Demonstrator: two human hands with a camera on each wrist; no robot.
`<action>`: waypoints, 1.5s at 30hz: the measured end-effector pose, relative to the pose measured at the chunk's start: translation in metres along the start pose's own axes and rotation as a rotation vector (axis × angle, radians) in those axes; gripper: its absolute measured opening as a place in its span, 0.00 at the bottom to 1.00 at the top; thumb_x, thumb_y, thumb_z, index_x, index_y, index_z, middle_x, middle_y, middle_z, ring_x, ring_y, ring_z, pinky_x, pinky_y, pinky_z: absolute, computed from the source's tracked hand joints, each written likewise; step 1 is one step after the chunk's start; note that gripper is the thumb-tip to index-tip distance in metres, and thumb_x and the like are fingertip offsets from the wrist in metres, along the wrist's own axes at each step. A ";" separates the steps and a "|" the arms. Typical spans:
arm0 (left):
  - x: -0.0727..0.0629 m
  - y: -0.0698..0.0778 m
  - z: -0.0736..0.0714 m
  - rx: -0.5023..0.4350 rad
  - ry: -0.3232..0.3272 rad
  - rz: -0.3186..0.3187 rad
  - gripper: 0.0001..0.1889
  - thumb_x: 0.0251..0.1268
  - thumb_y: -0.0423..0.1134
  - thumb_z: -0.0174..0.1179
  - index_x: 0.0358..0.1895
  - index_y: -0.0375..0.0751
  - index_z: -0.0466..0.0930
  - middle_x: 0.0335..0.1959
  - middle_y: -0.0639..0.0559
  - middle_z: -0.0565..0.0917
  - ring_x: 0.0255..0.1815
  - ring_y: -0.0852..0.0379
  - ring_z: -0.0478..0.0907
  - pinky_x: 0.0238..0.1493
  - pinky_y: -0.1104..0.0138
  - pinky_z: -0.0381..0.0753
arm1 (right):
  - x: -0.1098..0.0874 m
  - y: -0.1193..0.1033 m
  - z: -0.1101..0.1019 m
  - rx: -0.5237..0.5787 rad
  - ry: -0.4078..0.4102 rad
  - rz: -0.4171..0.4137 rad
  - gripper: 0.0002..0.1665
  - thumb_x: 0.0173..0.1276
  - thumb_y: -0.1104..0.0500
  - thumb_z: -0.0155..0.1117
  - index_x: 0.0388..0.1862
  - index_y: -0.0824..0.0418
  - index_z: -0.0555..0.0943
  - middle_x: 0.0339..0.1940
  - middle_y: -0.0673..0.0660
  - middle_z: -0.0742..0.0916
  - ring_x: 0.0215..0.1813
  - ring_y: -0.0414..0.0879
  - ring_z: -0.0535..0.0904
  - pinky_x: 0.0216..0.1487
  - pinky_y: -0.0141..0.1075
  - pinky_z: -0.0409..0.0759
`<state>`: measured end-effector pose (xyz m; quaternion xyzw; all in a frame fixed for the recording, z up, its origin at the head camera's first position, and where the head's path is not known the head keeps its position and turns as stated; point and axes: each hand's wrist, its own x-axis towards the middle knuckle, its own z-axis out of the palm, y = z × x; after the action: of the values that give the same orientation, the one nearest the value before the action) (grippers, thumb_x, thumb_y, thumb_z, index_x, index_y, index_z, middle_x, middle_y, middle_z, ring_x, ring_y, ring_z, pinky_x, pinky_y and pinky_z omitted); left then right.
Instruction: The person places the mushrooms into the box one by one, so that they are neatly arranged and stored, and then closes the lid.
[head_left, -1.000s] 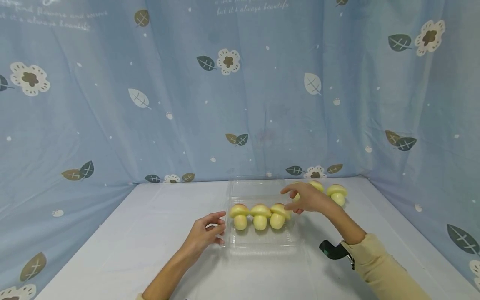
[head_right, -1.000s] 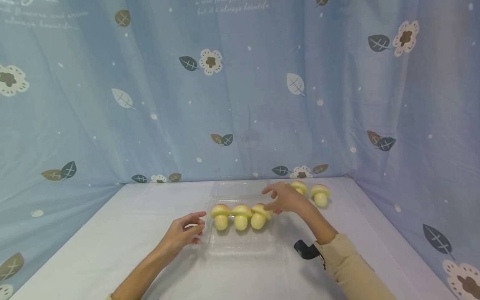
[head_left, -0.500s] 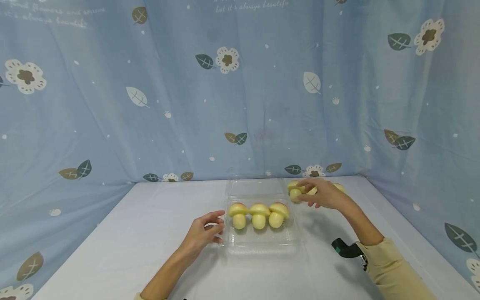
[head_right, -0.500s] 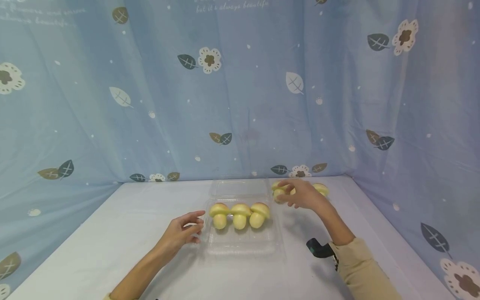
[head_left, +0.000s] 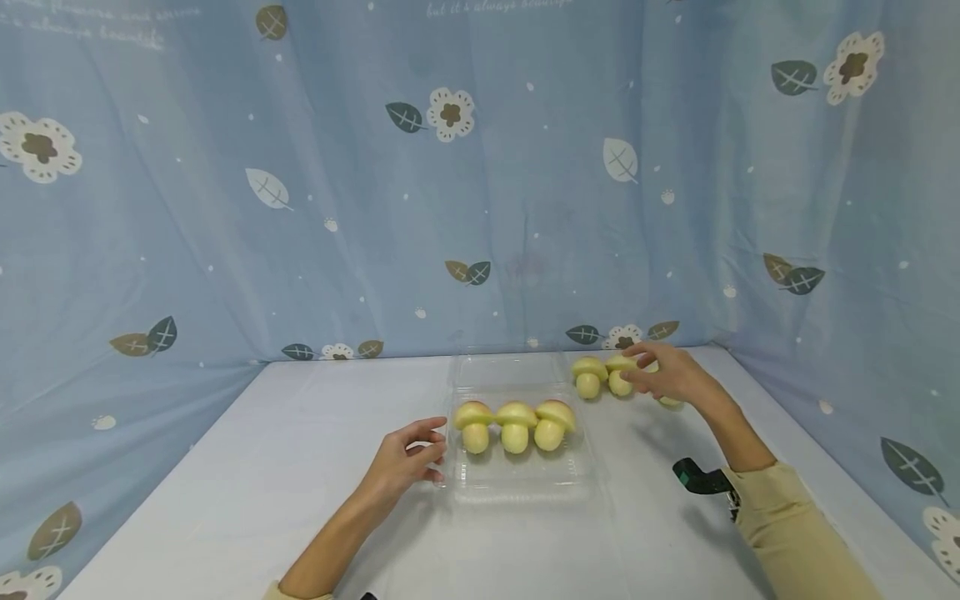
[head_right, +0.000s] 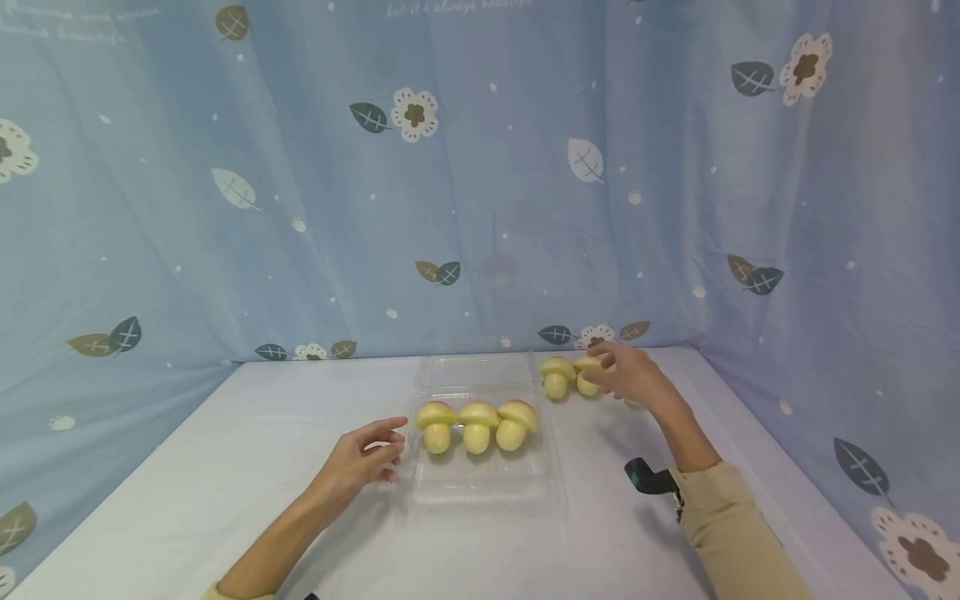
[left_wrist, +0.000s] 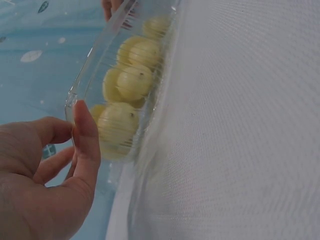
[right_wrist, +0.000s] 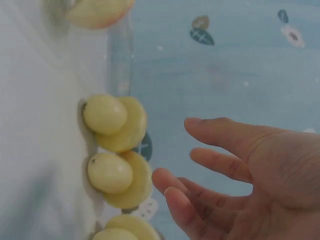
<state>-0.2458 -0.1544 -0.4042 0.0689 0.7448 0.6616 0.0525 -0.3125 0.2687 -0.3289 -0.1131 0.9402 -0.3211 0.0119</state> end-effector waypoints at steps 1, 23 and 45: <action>0.000 0.000 0.000 0.000 0.000 -0.002 0.24 0.67 0.30 0.60 0.66 0.36 0.72 0.46 0.44 0.75 0.37 0.53 0.78 0.31 0.67 0.87 | 0.001 0.002 0.000 -0.009 0.002 0.007 0.36 0.71 0.45 0.61 0.70 0.64 0.68 0.62 0.75 0.75 0.36 0.46 0.86 0.34 0.40 0.86; 0.001 0.002 0.000 0.013 -0.003 -0.002 0.23 0.68 0.30 0.59 0.66 0.35 0.72 0.46 0.43 0.75 0.39 0.50 0.79 0.32 0.67 0.87 | 0.004 0.044 -0.013 -0.030 0.096 0.087 0.37 0.72 0.52 0.61 0.74 0.66 0.62 0.66 0.79 0.68 0.48 0.63 0.84 0.39 0.45 0.88; -0.001 0.003 0.000 0.012 0.003 -0.002 0.23 0.68 0.30 0.59 0.66 0.35 0.72 0.46 0.43 0.75 0.38 0.50 0.78 0.31 0.67 0.87 | 0.004 0.067 -0.012 -0.116 0.100 0.104 0.40 0.69 0.50 0.64 0.72 0.68 0.64 0.61 0.80 0.70 0.35 0.58 0.85 0.28 0.39 0.82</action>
<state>-0.2443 -0.1540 -0.4014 0.0675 0.7490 0.6570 0.0517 -0.3314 0.3264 -0.3602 -0.0485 0.9613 -0.2701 -0.0249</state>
